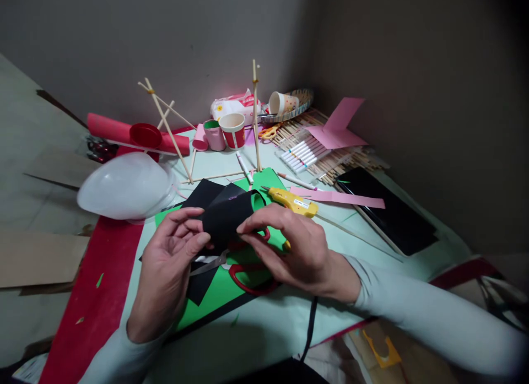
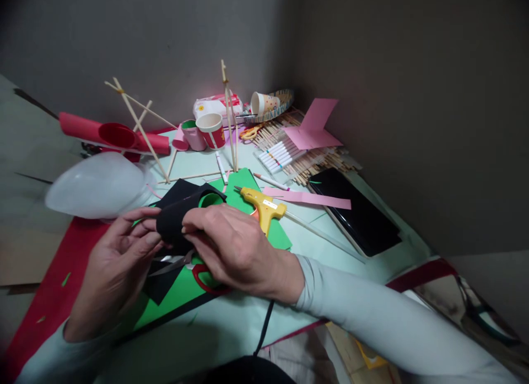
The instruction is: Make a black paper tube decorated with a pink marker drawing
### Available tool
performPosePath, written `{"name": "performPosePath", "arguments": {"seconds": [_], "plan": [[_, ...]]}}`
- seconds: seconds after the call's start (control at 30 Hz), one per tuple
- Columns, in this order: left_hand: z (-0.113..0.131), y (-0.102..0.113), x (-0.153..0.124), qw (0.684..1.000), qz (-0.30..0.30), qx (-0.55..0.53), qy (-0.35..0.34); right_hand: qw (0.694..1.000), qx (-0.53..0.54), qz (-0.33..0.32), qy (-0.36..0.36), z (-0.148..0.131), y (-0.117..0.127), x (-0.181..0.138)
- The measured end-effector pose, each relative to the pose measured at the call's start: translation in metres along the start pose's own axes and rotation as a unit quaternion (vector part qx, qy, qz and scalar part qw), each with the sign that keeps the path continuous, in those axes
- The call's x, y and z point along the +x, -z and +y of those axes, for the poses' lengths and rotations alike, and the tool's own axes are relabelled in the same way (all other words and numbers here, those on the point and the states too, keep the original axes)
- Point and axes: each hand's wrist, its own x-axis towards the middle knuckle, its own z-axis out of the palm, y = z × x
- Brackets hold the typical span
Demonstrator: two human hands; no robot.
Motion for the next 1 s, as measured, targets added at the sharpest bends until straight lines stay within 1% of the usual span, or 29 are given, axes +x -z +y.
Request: {"name": "performPosePath", "arguments": {"seconds": [0.07, 0.17, 0.23, 0.3, 0.33, 0.4, 0.47, 0.53, 0.6, 0.7, 0.8, 0.9, 1.0], "plan": [[0.0, -0.002, 0.001, 1.0, 0.001, -0.015, 0.009, 1.0, -0.021, 0.003, 0.012, 0.002, -0.001, 0.0], [-0.003, -0.002, 0.001, 0.999, -0.014, -0.024, 0.026, 0.998, -0.038, 0.002, 0.057, 0.005, -0.002, 0.0], [-0.005, 0.0, 0.002, 1.0, -0.024, -0.011, 0.012, 0.995, -0.042, -0.014, 0.089, 0.007, -0.001, 0.002], [-0.006, 0.005, 0.004, 0.998, -0.046, 0.023, -0.024, 0.994, -0.045, -0.034, 0.096, 0.007, 0.002, 0.004], [-0.007, 0.008, 0.006, 0.996, -0.071, 0.039, -0.041, 0.994, -0.043, -0.043, 0.093, 0.007, 0.003, 0.006], [-0.007, 0.015, 0.01, 0.987, -0.14, 0.057, -0.06, 0.993, -0.023, -0.069, 0.09, 0.005, 0.008, 0.009], [-0.006, 0.021, 0.014, 0.974, -0.21, 0.065, -0.057, 0.99, 0.012, -0.114, 0.086, 0.002, 0.012, 0.013], [-0.007, 0.027, 0.016, 0.962, -0.257, 0.078, -0.053, 0.982, 0.034, -0.166, 0.08, 0.0, 0.017, 0.016], [-0.008, 0.029, 0.016, 0.952, -0.286, 0.099, -0.053, 0.976, 0.036, -0.199, 0.076, -0.002, 0.02, 0.019], [-0.01, 0.026, 0.012, 0.941, -0.302, 0.129, -0.079, 0.972, 0.022, -0.222, 0.074, -0.003, 0.023, 0.023], [-0.012, 0.022, 0.009, 0.94, -0.293, 0.14, -0.103, 0.968, 0.018, -0.238, 0.075, -0.005, 0.024, 0.028], [-0.013, 0.021, 0.009, 0.948, -0.281, 0.123, -0.088, 0.963, 0.026, -0.251, 0.092, -0.008, 0.026, 0.035], [-0.009, 0.02, 0.009, 0.949, -0.288, 0.111, -0.069, 0.953, 0.04, -0.283, 0.101, -0.012, 0.029, 0.042]]}}
